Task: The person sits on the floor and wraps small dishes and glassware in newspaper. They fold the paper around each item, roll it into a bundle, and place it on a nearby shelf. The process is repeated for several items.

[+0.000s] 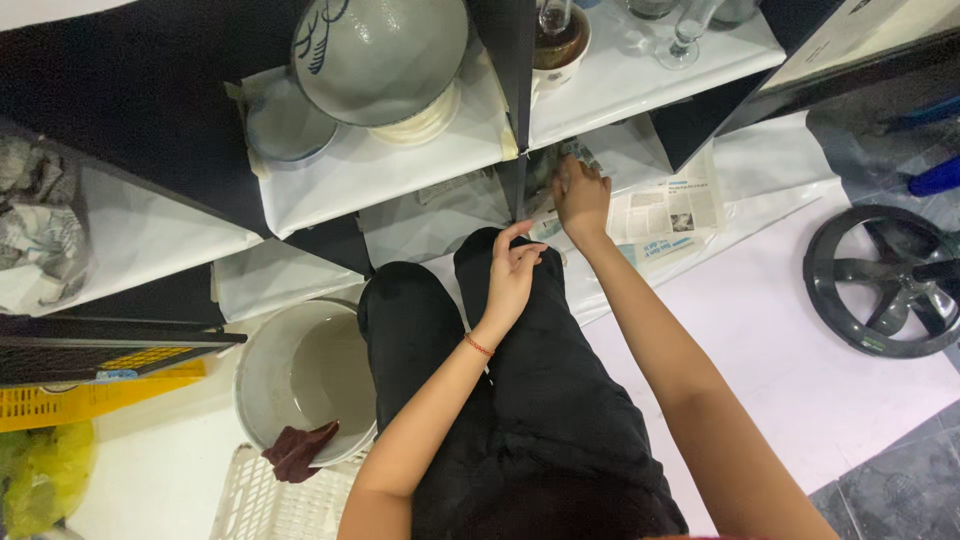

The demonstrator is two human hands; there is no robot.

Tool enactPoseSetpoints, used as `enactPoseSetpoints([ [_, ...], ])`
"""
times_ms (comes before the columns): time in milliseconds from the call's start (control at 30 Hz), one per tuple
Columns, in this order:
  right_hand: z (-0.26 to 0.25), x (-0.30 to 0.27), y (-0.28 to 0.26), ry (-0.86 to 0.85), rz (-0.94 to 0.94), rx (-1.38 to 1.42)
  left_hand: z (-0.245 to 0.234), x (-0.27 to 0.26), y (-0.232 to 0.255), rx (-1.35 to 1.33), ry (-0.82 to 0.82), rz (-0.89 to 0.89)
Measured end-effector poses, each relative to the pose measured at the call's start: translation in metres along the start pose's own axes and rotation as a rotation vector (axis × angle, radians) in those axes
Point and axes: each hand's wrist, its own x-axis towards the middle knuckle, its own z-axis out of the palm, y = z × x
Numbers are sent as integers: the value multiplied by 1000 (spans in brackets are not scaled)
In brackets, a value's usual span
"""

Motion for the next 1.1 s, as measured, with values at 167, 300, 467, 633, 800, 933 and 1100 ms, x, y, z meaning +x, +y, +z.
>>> enactPoseSetpoints([
  [167, -56, -27, -18, 193, -47, 309, 2, -13, 15, -7, 4, 31],
  [300, -118, -80, -37, 376, -307, 294, 19, -26, 50, -162, -87, -109],
  [467, -177, -159, -58, 292, -431, 256, 49, -42, 55, -480, -130, -288],
  [633, -207, -196, -67, 211, -502, 349, 65, -73, -1, -759, -88, -261],
  [800, -230, -209, -85, 182, -328, 479, 56, -106, 9, -747, -239, -223],
  [933, -238, -205, -96, 141, -347, 401, 43, -109, 24, -703, -266, -195],
  [1100, -228, -188, -84, 65, -342, 361, 42, -88, 36, -516, -102, -193],
])
